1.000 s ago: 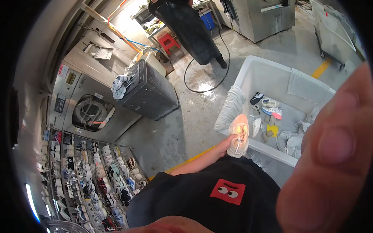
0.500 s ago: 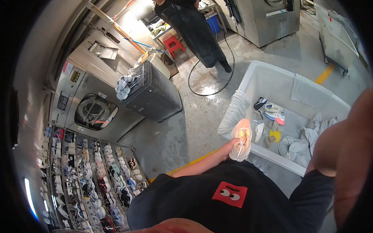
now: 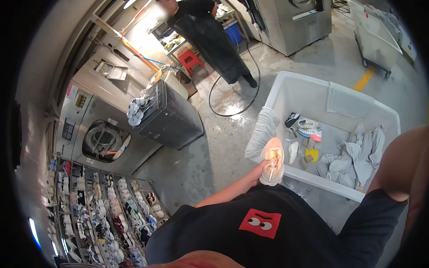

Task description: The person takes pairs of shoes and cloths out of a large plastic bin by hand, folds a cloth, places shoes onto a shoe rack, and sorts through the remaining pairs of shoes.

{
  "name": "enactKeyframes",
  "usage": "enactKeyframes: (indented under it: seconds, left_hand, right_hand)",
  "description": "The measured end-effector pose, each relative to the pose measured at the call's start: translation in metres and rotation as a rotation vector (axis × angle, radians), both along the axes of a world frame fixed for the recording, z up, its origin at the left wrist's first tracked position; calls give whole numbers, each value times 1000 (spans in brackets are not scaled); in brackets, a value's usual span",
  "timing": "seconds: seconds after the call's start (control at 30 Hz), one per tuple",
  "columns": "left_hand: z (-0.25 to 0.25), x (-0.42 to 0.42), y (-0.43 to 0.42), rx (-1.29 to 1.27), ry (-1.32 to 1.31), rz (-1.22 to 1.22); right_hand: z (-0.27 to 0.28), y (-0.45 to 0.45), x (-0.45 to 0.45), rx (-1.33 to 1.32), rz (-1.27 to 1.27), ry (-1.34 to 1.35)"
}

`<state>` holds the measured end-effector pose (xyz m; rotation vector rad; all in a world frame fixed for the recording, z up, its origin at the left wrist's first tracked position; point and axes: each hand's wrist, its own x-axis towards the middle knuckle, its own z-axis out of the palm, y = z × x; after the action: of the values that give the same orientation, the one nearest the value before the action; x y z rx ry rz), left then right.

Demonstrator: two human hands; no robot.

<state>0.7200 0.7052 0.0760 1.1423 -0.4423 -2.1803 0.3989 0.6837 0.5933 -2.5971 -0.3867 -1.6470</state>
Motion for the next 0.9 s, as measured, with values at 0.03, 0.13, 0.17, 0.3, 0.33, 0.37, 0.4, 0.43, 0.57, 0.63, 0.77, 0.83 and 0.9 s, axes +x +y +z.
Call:
enactKeyframes:
  seconds: [0.03,0.13,0.17,0.3,0.33,0.37,0.4,0.43,0.57,0.63,0.77,0.83,0.9]
  left_hand:
    - [-4,0,-1,20,6,-12]
    - [-41,3,-2,46,1,-43]
    - [-53,3,-3,33,-17,-50]
    - [-35,-7,-1,18,-114,-18]
    - [-32,-9,-1,23,-151,-21]
    - [-41,-9,-4,21,-160,-33]
    - [-34,-12,-5,34,-166,-47]
    - [-14,-18,-4,46,-222,-29]
    - [-9,-22,-6,80,-147,-65]
    - [8,-29,-5,-11,-123,-60]
    - [-9,-36,-14,12,-148,-55]
    - [-8,-38,-19,17,-175,-51]
    - [-17,-33,-18,19,-196,-55]
  right_hand:
    - [1,1,-3,7,-6,3]
    - [5,5,-14,6,-23,11]
    - [5,10,-17,0,-22,17]
    - [5,18,-40,16,-39,31]
    - [4,20,-45,33,-40,36]
    - [5,19,-48,56,-41,47]
    - [5,19,-52,70,-44,58]
    - [6,19,-54,90,-48,65]
    - [8,19,-64,170,-53,82]
    - [4,11,-58,215,-34,85]
    - [0,5,-62,286,-25,106]
    - [-2,4,-62,307,-31,101]
    - [-7,2,-59,317,-30,93]
